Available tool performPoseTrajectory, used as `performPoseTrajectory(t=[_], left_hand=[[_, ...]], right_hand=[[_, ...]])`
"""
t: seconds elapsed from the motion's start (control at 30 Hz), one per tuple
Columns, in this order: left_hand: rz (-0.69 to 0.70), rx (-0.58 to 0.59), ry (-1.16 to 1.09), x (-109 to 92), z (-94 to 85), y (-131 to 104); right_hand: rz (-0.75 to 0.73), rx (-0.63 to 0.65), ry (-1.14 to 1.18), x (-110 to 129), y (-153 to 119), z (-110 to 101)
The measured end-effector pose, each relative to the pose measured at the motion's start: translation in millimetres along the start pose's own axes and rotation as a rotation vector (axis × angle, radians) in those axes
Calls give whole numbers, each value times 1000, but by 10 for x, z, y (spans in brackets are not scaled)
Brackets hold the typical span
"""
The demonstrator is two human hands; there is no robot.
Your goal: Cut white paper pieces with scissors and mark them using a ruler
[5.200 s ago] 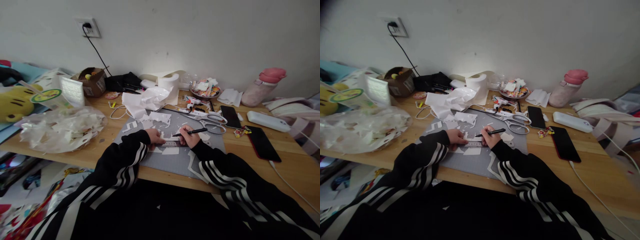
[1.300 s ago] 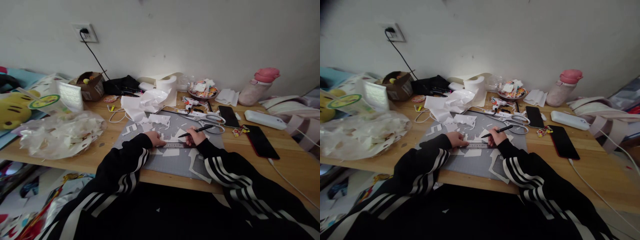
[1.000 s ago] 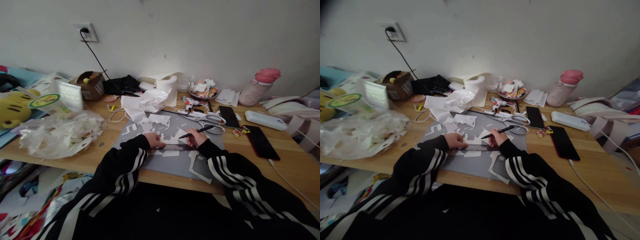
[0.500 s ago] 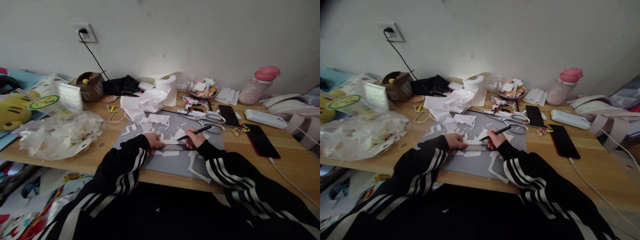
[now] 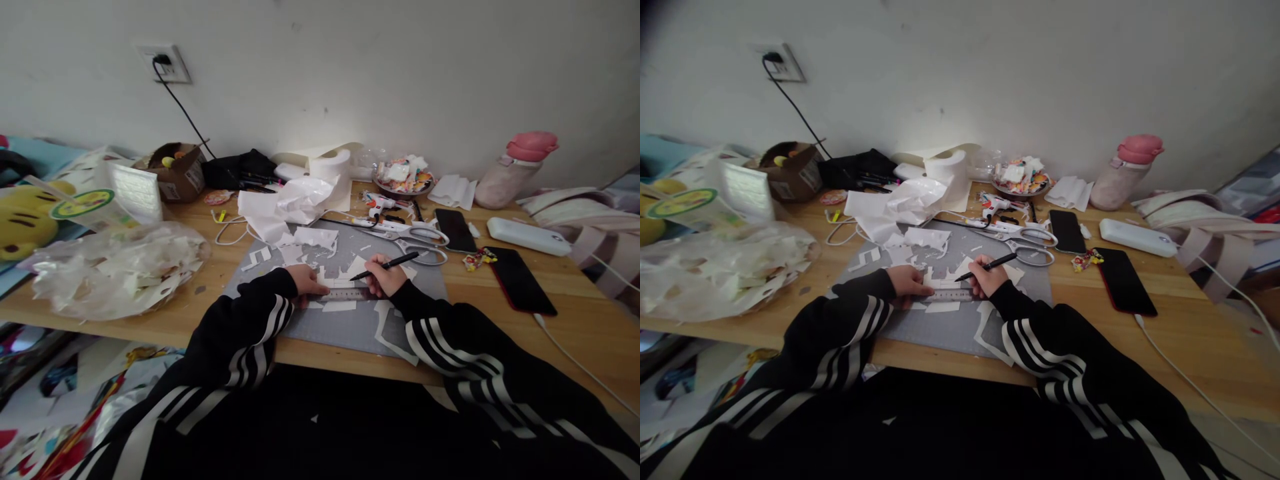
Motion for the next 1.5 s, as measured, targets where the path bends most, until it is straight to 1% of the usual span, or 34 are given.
performPoseTrajectory(t=[0.13,0.23,0.47,0.67,0.87,1.1,1.23,1.5], left_hand=[[-3,-22,8,-18,-16,-12],[-1,-34,10,-34,-27,-21],[-8,-4,-57,-8,2,-3],[-3,-21,-43,8,-11,16],[-11,-6,-58,5,3,6],[-5,-27,-39,-10,-31,-19],[-3,-15,-42,-12,-24,-21],[-34,-33,-19,-15,-29,-18]], right_hand=[[-18,4,-14,5,3,-2],[-1,12,-33,-16,16,-3],[31,-1,-47,-9,-3,-4],[42,-18,-43,-10,-39,11],[17,-11,-45,-27,-29,18],[-20,18,-51,-38,-23,17],[-39,9,-53,-15,-43,20],[-30,11,-79,-36,-8,21]])
Point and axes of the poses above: each hand's wrist, its own y-axis towards the middle knuckle, its own z-axis out of the palm, x = y × z, the point moved 10 cm from there along y, towards the middle knuckle, and after that the axes turned 6 degrees about y, right-handed, at the moved point
